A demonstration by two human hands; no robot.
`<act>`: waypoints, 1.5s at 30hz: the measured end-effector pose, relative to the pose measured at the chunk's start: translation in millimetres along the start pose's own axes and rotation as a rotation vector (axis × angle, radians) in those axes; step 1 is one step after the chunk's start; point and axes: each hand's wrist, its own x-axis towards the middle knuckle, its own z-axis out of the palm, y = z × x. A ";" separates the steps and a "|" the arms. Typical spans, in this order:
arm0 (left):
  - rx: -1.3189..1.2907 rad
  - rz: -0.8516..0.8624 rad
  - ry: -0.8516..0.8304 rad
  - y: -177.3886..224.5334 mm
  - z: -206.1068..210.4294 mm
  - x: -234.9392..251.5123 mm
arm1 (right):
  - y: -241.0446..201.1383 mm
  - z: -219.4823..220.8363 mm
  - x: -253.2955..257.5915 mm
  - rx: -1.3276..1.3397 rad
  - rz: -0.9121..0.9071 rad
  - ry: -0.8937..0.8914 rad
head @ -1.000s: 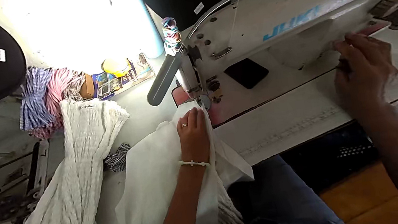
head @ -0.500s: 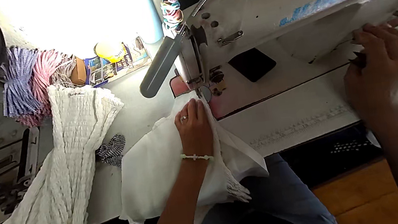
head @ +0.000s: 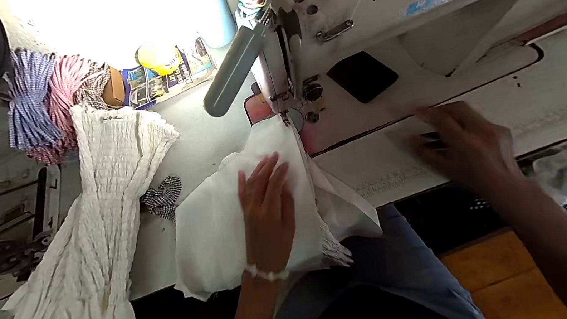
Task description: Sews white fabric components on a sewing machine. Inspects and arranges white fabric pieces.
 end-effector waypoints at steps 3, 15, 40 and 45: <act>-0.115 -0.101 0.349 -3.7 -33.9 -70.5 | -10.6 8.8 1.7 -0.026 -0.071 -0.047; -0.991 -1.122 0.047 -10.4 18.4 -187.9 | -103.7 39.7 -116.4 0.348 0.271 -0.176; 0.136 -0.090 0.189 -46.9 -67.2 -179.9 | -136.0 22.0 -135.4 0.508 0.137 -0.458; -0.406 -0.309 0.181 -26.2 -134.2 -160.8 | -172.1 11.5 -103.8 1.035 0.028 -0.461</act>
